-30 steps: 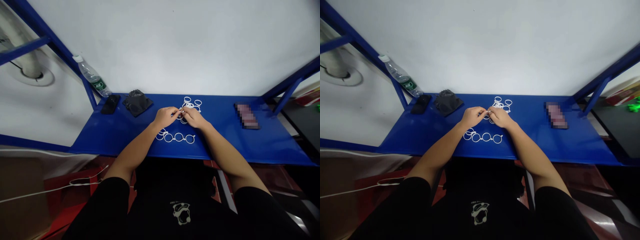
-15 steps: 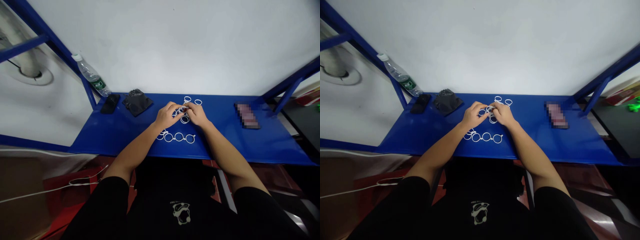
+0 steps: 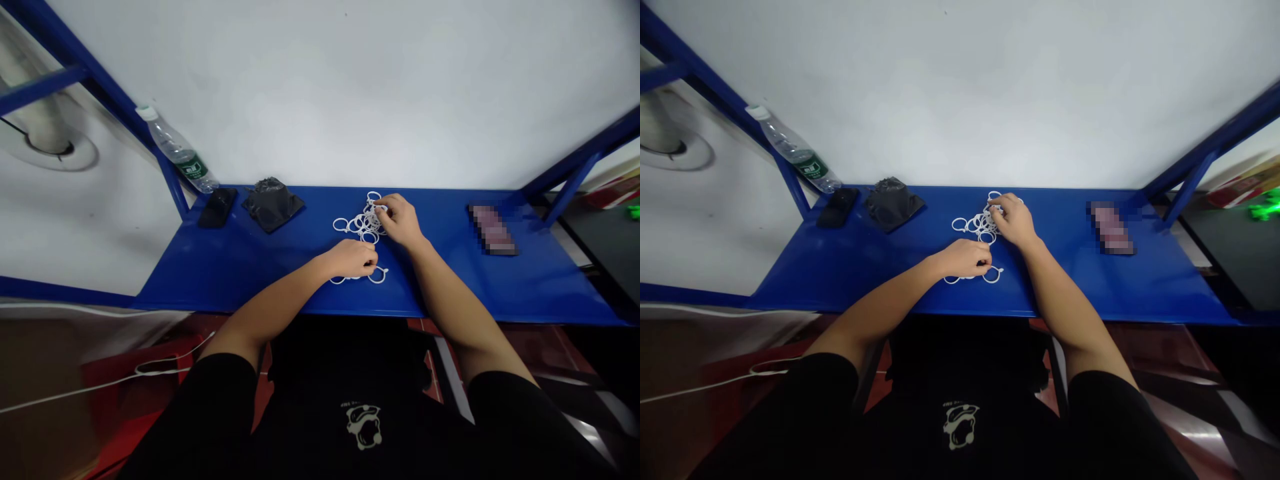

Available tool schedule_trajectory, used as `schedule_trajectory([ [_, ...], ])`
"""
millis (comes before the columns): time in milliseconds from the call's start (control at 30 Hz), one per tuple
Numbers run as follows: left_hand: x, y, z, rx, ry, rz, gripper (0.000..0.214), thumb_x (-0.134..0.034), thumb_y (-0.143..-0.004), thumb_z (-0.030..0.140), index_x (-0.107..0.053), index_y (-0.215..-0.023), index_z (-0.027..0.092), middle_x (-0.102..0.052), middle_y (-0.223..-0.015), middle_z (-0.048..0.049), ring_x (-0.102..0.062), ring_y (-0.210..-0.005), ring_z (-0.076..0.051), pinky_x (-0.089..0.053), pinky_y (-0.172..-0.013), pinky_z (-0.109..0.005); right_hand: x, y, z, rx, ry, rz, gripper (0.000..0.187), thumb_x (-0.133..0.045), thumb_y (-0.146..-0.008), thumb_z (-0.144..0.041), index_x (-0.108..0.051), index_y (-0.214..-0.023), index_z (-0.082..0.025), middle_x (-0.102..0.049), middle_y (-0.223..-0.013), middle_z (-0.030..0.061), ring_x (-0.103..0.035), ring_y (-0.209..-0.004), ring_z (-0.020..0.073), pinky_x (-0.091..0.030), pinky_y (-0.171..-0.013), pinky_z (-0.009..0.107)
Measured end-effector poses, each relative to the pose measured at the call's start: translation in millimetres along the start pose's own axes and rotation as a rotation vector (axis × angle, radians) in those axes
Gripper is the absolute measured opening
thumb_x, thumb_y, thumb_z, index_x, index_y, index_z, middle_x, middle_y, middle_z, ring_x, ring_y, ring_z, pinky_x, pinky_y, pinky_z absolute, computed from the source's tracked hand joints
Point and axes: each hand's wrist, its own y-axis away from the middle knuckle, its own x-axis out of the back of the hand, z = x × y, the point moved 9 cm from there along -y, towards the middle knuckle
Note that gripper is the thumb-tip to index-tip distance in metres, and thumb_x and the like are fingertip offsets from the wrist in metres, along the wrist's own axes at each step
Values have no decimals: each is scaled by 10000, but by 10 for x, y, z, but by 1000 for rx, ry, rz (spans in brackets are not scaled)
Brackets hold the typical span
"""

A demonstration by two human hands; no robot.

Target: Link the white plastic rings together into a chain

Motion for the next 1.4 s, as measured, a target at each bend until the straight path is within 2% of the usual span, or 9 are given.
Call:
schedule_trajectory([
  [100,114,5,-113,71,-11,50,124,-734,-944,180,-781,-836,219,-784,-981,-26,-731,-855,-197,-473,-675,-322,51,11,-75,13,-16,35,384,-539,-1089,-498,-814,-1090,-230,-804,-1067,132,-736,-961,313,-587,-891,481],
  [233,423,59,-340,175,-26,308,92,-693,-994,166,-765,-952,204,-773,-1049,-48,-730,-898,-203,-506,-740,-330,84,30,-138,18,-81,20,533,-440,-1131,-603,-817,-1058,-233,-824,-1040,121,-763,-999,318,-574,-924,474],
  [367,710,191,-547,266,-55,558,101,-657,-1071,200,-737,-1009,204,-751,-1069,-69,-711,-877,-193,-526,-828,-347,-43,44,-237,32,-156,-145,626,-433,-1103,-730,-813,-1071,-232,-837,-1020,102,-766,-936,293,-565,-856,421],
  [467,827,272,-629,322,-92,648,108,-645,-1102,226,-722,-1029,205,-754,-1086,-82,-712,-910,-206,-523,-861,-363,-175,69,-327,34,-181,-260,594,-487,-1082,-731,-788,-1035,-221,-800,-873,75,-708,-772,249,-520,-748,379],
  [567,847,284,-618,305,-113,651,113,-640,-1113,233,-719,-1037,206,-764,-1101,-89,-718,-959,-217,-517,-893,-374,-238,81,-388,31,-189,-275,518,-499,-1095,-663,-759,-1013,-224,-765,-802,57,-672,-718,236,-490,-718,371],
  [767,795,256,-642,275,-70,603,156,-660,-1128,344,-745,-1102,216,-775,-1064,-76,-722,-932,-211,-497,-874,-370,-281,87,-379,10,-264,-277,426,-454,-1124,-562,-713,-1020,-241,-816,-912,78,-725,-797,257,-539,-790,389],
  [933,732,211,-677,258,-69,525,288,-628,-1143,374,-735,-928,215,-764,-898,-42,-716,-892,-212,-447,-819,-363,-322,109,-397,35,-297,-340,345,-450,-1114,-478,-691,-1055,-238,-818,-911,74,-735,-801,254,-548,-808,392],
  [1100,738,213,-672,274,-61,524,295,-629,-1135,361,-733,-901,214,-763,-881,-41,-708,-868,-207,-437,-803,-358,-304,103,-420,39,-291,-342,278,-461,-1066,-380,-698,-1031,-238,-806,-879,64,-724,-801,258,-548,-806,397],
  [1400,732,218,-671,261,-72,541,318,-633,-1124,363,-709,-850,220,-748,-844,-40,-691,-834,-205,-439,-799,-360,-312,100,-429,49,-259,-338,278,-472,-1069,-410,-681,-983,-246,-808,-875,69,-724,-795,260,-542,-806,402],
])
